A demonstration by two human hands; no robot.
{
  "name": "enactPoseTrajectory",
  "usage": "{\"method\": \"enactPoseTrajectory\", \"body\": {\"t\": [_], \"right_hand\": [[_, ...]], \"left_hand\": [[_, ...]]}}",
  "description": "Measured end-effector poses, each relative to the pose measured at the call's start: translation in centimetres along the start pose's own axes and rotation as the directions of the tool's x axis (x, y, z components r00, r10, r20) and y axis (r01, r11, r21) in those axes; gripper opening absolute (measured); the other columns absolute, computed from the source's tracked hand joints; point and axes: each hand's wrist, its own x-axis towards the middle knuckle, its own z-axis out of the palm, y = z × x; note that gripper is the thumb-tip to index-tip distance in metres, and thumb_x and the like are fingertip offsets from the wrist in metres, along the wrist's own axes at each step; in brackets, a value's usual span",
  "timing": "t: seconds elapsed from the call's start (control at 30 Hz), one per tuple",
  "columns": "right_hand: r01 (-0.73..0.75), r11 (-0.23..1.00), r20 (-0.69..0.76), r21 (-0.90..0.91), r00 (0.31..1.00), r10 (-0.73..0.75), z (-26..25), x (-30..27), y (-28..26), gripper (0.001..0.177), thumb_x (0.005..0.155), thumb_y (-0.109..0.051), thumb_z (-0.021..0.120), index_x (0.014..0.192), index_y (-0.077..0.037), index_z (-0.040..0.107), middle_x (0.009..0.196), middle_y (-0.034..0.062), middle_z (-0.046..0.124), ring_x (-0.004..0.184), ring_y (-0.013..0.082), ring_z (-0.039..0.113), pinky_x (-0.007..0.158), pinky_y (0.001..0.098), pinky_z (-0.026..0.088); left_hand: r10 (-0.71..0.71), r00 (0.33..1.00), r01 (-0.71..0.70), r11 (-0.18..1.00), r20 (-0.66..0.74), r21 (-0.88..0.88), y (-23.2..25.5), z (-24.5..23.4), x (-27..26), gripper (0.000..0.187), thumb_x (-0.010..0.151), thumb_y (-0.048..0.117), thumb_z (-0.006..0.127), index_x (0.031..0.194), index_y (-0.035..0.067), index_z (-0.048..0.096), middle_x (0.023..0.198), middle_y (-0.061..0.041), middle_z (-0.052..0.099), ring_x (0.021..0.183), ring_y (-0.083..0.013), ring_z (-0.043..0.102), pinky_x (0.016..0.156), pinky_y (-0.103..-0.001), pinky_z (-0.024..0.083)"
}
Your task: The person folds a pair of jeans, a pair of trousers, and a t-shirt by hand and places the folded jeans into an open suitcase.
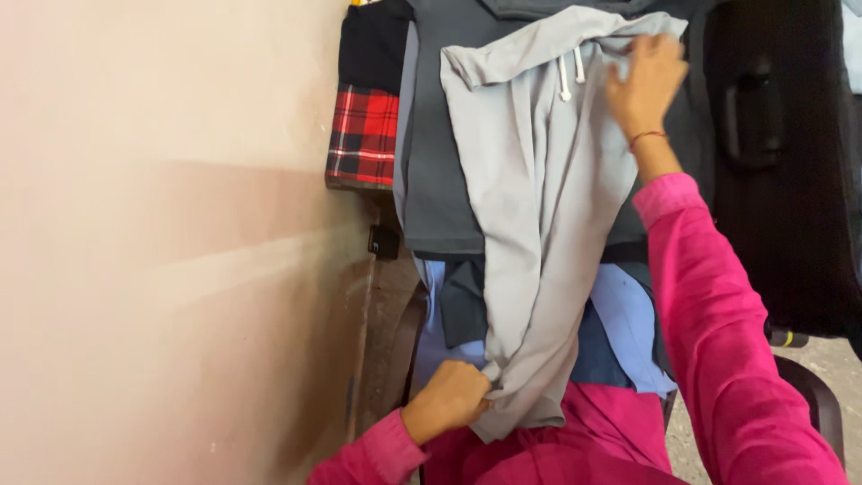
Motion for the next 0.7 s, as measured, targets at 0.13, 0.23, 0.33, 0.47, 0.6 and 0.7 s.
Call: {"method": "enactPoseTrajectory", "body": {"t": [0.13, 0.23, 0.33, 0.47, 0.6, 0.7], "right_hand": [[0.072, 0.960, 0.192, 0.269, 0.973, -0.127, 2.6, 0.7, -5.6, 0.022, 0.102, -0.028, 0.069, 0.093, -0.008, 0.068, 0.080, 0.0117, 0.070, 0.073, 0.0358, 0.068, 0.064, 0.0484, 0.051], [0.066, 0.983, 0.471, 0.171, 0.871, -0.140, 6.0, 2.2, -8.0, 0.033, 0.104, -0.041, 0.065, 0.094, -0.011, 0.076, 0.086, 0.0168, 0.073, 0.078, 0.0391, 0.069, 0.071, 0.0512, 0.052], [0.034, 0.973, 0.622, 0.226, 0.764, -0.172, 9.1, 5.5, -7.9, 0.038, 0.100, -0.046, 0.064, 0.111, -0.012, 0.076, 0.103, 0.0216, 0.073, 0.096, 0.0419, 0.068, 0.085, 0.0520, 0.053], [0.190, 0.900, 0.273, 0.392, 0.910, -0.311, 10.6, 9.0, -6.8, 0.073, 0.093, -0.036, 0.075, 0.156, -0.006, 0.053, 0.156, 0.0383, 0.032, 0.136, 0.0562, 0.040, 0.109, 0.0592, 0.036], [0.029, 0.879, 0.295, 0.475, 0.936, -0.190, 9.7, 8.8, -3.2, 0.070, 0.097, -0.028, 0.079, 0.157, -0.011, 0.047, 0.169, 0.0325, 0.020, 0.152, 0.0520, 0.031, 0.124, 0.0512, 0.033], [-0.091, 0.951, 0.177, 0.297, 0.983, 0.039, 9.7, 6.0, 1.5, 0.062, 0.098, -0.021, 0.080, 0.152, -0.011, 0.053, 0.164, 0.0276, 0.034, 0.151, 0.0485, 0.036, 0.126, 0.0503, 0.035]], "left_hand": [[0.058, 0.998, -0.057, 0.998, -0.039, 0.007, -1.0, 0.9, -0.4, 0.024, 0.075, 0.030, 0.079, 0.072, 0.007, 0.071, 0.070, -0.018, 0.067, 0.069, -0.0397, 0.067, 0.063, -0.052, 0.051], [0.025, 1.000, -0.025, 1.000, -0.003, 0.005, -1.1, 1.8, -0.3, 0.026, 0.076, 0.032, 0.080, 0.073, 0.007, 0.072, 0.070, -0.018, 0.067, 0.070, -0.0396, 0.068, 0.065, -0.052, 0.051], [0.036, 0.999, -0.036, 0.999, -0.004, 0.024, -1.4, 2.7, -0.3, 0.026, 0.078, 0.033, 0.079, 0.074, 0.008, 0.072, 0.071, -0.017, 0.067, 0.072, -0.0390, 0.067, 0.069, -0.052, 0.050], [0.041, 0.999, -0.041, 0.998, 0.013, 0.052, -1.6, 3.4, -0.5, 0.025, 0.080, 0.033, 0.077, 0.075, 0.009, 0.072, 0.074, -0.016, 0.068, 0.075, -0.0374, 0.068, 0.074, -0.051, 0.050], [0.052, 0.997, -0.057, 0.994, 0.053, 0.098, -1.2, 2.9, -0.7, 0.023, 0.083, 0.031, 0.076, 0.075, 0.010, 0.072, 0.075, -0.017, 0.068, 0.077, -0.0361, 0.068, 0.076, -0.050, 0.048], [0.044, 0.997, -0.052, 0.990, 0.069, 0.130, -0.7, 2.7, -0.5, 0.025, 0.083, 0.032, 0.075, 0.074, 0.009, 0.073, 0.074, -0.017, 0.068, 0.077, -0.0355, 0.067, 0.077, -0.050, 0.047]]}}
